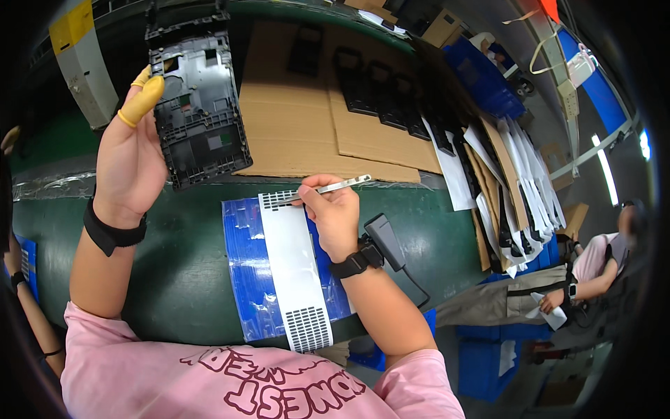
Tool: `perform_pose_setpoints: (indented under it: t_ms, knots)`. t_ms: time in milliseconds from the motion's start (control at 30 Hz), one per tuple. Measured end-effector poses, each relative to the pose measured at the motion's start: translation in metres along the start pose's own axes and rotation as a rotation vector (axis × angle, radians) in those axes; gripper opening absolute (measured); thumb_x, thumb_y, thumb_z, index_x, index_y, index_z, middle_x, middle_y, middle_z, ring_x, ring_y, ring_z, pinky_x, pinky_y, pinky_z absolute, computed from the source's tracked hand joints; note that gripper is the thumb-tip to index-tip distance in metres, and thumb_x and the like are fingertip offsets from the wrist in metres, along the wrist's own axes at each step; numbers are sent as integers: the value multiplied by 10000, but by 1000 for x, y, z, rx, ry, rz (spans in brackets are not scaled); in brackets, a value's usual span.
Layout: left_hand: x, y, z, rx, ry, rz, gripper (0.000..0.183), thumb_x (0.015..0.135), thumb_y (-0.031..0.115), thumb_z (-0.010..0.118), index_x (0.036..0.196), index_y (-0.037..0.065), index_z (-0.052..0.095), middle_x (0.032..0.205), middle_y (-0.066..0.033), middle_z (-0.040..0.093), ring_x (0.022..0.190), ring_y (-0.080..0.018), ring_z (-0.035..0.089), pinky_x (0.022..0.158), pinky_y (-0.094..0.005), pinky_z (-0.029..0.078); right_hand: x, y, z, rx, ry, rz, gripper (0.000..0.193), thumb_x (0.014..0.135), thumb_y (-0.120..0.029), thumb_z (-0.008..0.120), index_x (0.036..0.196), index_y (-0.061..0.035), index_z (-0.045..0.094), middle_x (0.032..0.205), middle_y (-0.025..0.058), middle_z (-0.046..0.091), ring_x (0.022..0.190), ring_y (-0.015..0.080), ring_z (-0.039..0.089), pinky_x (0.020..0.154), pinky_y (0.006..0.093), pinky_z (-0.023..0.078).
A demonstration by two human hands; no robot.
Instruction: Using tweezers and a precision tool to assemble and adjust components inside an electronic device housing on a factory assembly line.
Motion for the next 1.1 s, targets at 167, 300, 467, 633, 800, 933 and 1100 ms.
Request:
perform_pose_setpoints:
  t_ms: [167, 300, 467, 633, 800, 933, 1100]
  knots:
    - [4, -22, -21, -70, 150, -135, 381, 923, 303, 337, 1159, 20, 435, 1065, -92, 546, 985, -199, 525, 874, -339, 419, 4, 14, -8, -39, 10, 49, 101, 746, 35, 575, 836, 30, 528, 660, 67, 567, 524, 77, 521, 443, 181, 373]
    - [6, -30, -13, -156, 45, -226, 366, 921, 292, 331, 1123, 13, 456, 1048, -98, 554, 942, -208, 545, 833, -356, 445, 5, 15, -5, -2, -19, 32, 108, 745, 36, 573, 839, 30, 521, 653, 60, 560, 517, 73, 517, 448, 182, 379]
    - [6, -36, -11, -193, 39, -253, 322, 917, 267, 345, 1079, 25, 480, 1019, -85, 565, 914, -196, 557, 800, -355, 466, 4, 14, -5, -27, -9, 40, 111, 742, 41, 574, 839, 29, 521, 648, 52, 554, 482, 68, 474, 454, 183, 378]
    - [1, -44, -13, -184, 93, -222, 221, 903, 220, 402, 1056, 68, 451, 1000, -55, 549, 894, -162, 553, 782, -331, 470, -5, -12, 0, 128, -50, 41, 94, 765, 30, 555, 854, 41, 528, 620, 46, 521, 481, 73, 435, 476, 183, 374]
    - [-21, -54, 6, -110, 67, -257, 317, 917, 273, 365, 1109, 39, 458, 1068, -82, 535, 932, -185, 534, 823, -340, 443, -45, -105, 39, 27, -64, -250, 165, 770, -18, 579, 914, 41, 526, 744, 119, 602, 518, 58, 446, 497, 164, 365]
    - [-40, -60, 19, -149, 50, -320, 299, 920, 226, 344, 1118, 21, 436, 1099, -100, 511, 1003, -201, 511, 876, -341, 413, -54, -118, 62, -36, -86, -293, 200, 759, -20, 603, 940, 34, 539, 787, 115, 624, 586, 65, 509, 528, 166, 394]
    - [-50, -56, 33, -191, 10, -339, 299, 918, 208, 340, 1142, 23, 410, 1126, -105, 491, 1029, -195, 493, 894, -333, 398, -52, -108, 65, 12, -104, -238, 185, 762, -28, 603, 924, 38, 541, 775, 113, 629, 617, 62, 537, 511, 152, 371]
Point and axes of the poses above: each hand's wrist, its own x-axis towards the middle knuckle, its own z-axis out of the palm, y = z × x, the point moved 8 cm from there along x, towards the middle knuckle
